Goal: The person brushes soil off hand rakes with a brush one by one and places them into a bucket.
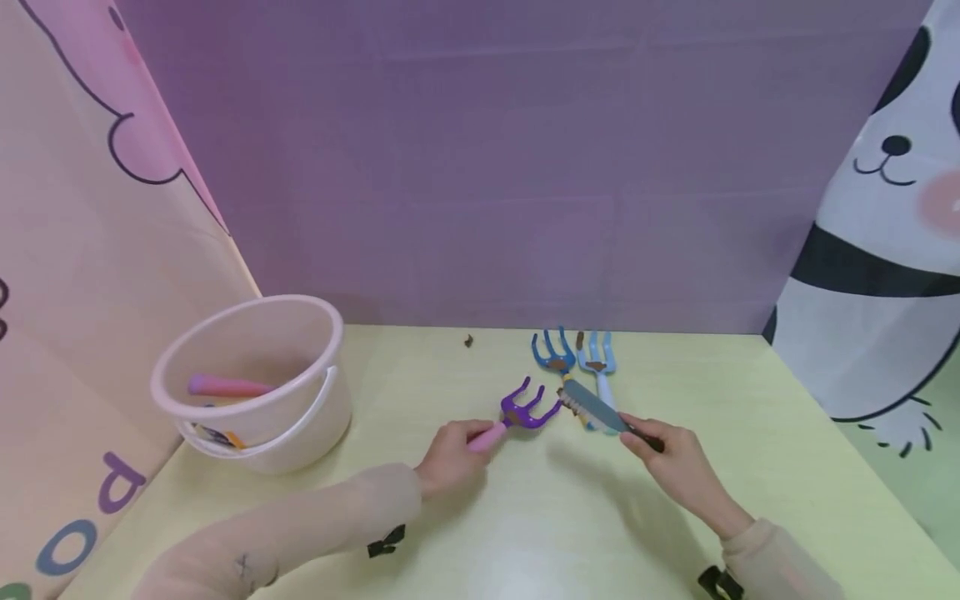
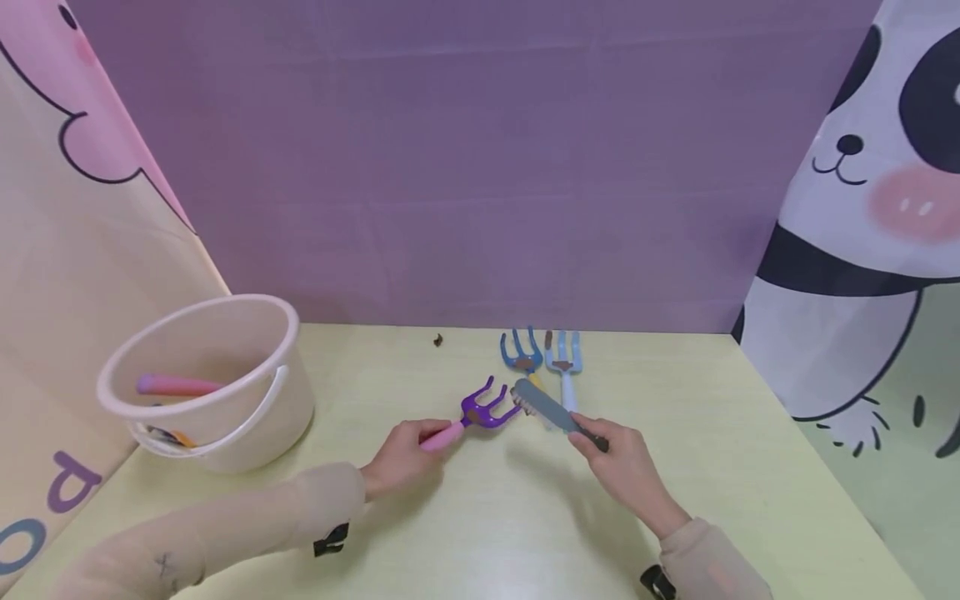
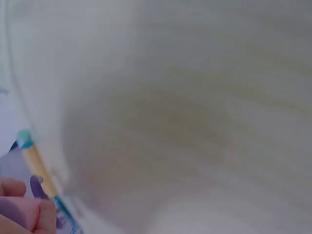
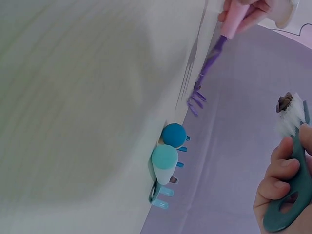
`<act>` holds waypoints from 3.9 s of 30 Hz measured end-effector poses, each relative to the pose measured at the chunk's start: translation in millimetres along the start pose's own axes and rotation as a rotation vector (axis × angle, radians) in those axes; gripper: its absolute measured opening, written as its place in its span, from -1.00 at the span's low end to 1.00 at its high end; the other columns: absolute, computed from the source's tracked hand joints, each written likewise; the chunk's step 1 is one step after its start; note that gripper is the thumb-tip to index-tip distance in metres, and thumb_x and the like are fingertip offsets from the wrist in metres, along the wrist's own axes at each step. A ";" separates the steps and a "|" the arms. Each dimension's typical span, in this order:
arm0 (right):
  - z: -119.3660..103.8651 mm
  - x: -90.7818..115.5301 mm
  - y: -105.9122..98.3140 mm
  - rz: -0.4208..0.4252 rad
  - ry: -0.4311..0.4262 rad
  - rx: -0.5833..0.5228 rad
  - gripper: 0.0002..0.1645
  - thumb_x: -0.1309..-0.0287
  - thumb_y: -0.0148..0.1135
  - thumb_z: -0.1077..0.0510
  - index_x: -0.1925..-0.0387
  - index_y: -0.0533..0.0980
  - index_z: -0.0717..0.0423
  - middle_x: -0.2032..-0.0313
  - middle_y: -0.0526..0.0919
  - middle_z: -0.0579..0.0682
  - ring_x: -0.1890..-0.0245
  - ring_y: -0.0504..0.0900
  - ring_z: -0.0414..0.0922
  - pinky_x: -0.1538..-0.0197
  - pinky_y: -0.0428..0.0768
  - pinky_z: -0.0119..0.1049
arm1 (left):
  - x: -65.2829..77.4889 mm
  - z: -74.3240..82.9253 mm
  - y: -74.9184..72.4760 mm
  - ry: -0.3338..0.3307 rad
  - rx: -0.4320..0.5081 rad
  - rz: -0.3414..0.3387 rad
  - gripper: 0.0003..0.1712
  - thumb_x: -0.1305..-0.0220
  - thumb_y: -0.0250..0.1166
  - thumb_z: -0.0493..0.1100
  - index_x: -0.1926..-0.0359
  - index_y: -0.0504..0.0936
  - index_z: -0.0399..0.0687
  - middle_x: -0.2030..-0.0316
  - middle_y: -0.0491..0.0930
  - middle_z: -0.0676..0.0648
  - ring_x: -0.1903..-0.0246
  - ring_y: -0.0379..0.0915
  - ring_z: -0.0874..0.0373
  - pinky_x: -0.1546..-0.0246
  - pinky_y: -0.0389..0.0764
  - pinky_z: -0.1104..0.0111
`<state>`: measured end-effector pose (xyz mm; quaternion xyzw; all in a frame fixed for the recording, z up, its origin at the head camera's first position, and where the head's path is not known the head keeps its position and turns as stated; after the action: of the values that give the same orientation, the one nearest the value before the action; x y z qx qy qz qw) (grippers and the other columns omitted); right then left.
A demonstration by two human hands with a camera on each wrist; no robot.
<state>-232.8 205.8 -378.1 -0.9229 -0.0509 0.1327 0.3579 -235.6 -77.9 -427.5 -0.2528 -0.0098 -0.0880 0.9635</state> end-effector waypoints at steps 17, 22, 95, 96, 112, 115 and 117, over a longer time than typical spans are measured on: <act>-15.9 -5.4 16.1 -0.006 -0.053 -0.042 -0.61 -0.14 0.19 0.18 0.00 0.52 0.27 0.51 0.58 0.05 0.70 0.24 -0.33 0.66 0.33 -0.45 | 12.2 33.7 -28.1 0.093 -0.047 -0.036 -0.53 -0.12 0.26 -0.27 -0.11 0.50 -0.10 0.00 0.57 -0.13 0.24 0.49 0.17 0.26 0.58 0.40; -26.8 -3.7 25.3 0.031 -0.164 0.046 -0.62 -0.10 0.22 0.21 0.03 0.54 0.27 0.59 0.52 -0.07 0.73 0.18 -0.37 0.68 0.28 -0.47 | 19.2 44.1 -24.1 0.141 -0.094 -0.078 -0.52 -0.11 0.26 -0.28 -0.11 0.51 -0.11 -0.02 0.56 -0.14 0.28 0.46 0.17 0.32 0.57 0.44; -20.1 -4.7 15.7 -0.075 0.096 -0.152 -0.56 -0.20 0.13 0.12 -0.08 0.46 0.24 0.57 0.53 0.08 0.67 0.26 -0.33 0.63 0.32 -0.47 | 25.6 57.4 -38.6 0.361 -0.375 -0.042 -0.55 -0.15 0.18 -0.34 -0.11 0.49 -0.23 -0.01 0.55 -0.22 0.71 0.21 0.36 0.72 0.39 0.55; -20.3 -4.4 14.1 -0.054 0.095 -0.167 -0.56 -0.20 0.12 0.12 -0.08 0.45 0.25 0.49 0.59 0.15 0.63 0.31 -0.34 0.60 0.36 -0.47 | 24.3 55.7 -41.1 0.346 -0.365 -0.030 -0.56 -0.15 0.18 -0.33 -0.10 0.50 -0.21 0.00 0.56 -0.22 0.70 0.22 0.35 0.71 0.39 0.55; -9.3 3.1 1.4 -0.003 0.115 -0.198 -0.51 -0.24 0.09 0.11 -0.14 0.38 0.29 0.19 0.64 0.22 0.48 0.44 -0.38 0.55 0.40 -0.44 | -2.2 25.8 -76.5 -0.098 0.513 0.034 -0.59 -0.25 0.10 -0.29 -0.14 0.44 -0.22 -0.05 0.53 -0.20 0.00 0.52 0.06 -0.13 0.44 0.24; -8.0 2.7 0.3 -0.009 0.112 -0.199 -0.50 -0.25 0.08 0.09 -0.15 0.37 0.28 0.20 0.64 0.21 0.47 0.45 -0.38 0.55 0.39 -0.44 | -2.3 26.6 -76.1 -0.125 0.684 -0.007 -0.57 -0.28 0.02 -0.37 -0.18 0.36 -0.35 -0.13 0.43 -0.28 0.01 0.52 0.10 -0.11 0.45 0.31; -8.1 2.5 -0.1 -0.012 0.109 -0.198 -0.50 -0.25 0.07 0.09 -0.15 0.37 0.28 0.20 0.64 0.21 0.47 0.45 -0.38 0.55 0.39 -0.44 | -1.8 27.6 -75.9 -0.126 0.765 -0.039 -0.54 -0.28 -0.02 -0.39 -0.21 0.29 -0.42 -0.17 0.37 -0.32 0.02 0.52 0.11 -0.09 0.47 0.37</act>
<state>-228.1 201.2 -372.8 -0.9592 -0.0498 0.0744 0.2681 -249.9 -129.1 -366.7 0.1200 -0.1058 -0.0804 0.9838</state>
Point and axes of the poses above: each hand's wrist, its own x-axis away from the middle knuckle, its own y-axis out of the palm, z = x × y, the point moved 3 cm from there along -x, towards the middle knuckle
